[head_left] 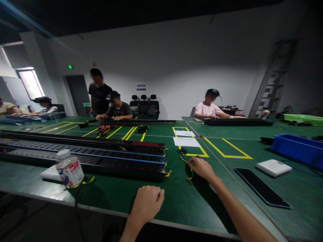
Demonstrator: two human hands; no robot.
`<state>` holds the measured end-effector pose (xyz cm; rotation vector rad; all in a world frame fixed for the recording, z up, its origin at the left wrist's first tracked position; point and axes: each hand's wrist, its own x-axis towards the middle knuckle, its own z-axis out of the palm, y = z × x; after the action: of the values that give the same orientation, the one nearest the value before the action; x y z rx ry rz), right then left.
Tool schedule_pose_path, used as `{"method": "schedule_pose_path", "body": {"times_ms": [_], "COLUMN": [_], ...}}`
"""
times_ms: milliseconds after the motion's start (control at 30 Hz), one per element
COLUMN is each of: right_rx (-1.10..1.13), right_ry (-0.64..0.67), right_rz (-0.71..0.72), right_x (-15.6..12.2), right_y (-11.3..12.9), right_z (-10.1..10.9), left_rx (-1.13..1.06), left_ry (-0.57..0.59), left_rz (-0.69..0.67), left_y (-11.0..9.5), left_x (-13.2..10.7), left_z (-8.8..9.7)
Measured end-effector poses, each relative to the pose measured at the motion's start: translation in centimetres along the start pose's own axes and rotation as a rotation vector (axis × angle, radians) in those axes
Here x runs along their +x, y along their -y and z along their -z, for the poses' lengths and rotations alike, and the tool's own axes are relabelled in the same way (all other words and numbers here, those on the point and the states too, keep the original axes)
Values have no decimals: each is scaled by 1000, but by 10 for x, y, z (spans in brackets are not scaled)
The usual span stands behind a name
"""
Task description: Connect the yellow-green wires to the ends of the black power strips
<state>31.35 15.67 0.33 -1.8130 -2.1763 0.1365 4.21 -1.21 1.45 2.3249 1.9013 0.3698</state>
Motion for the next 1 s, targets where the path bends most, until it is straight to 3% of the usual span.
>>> {"method": "schedule_pose_path", "body": {"times_ms": [1000], "right_rx": [-32], "right_ry": [6], "right_rz": [-8], "right_x": [2], "right_y": [-3], "right_z": [-2], "left_rx": [-2], "left_ry": [-5], "left_rz": [2], "left_y": [0], "left_x": [0], "left_z": [0]}}
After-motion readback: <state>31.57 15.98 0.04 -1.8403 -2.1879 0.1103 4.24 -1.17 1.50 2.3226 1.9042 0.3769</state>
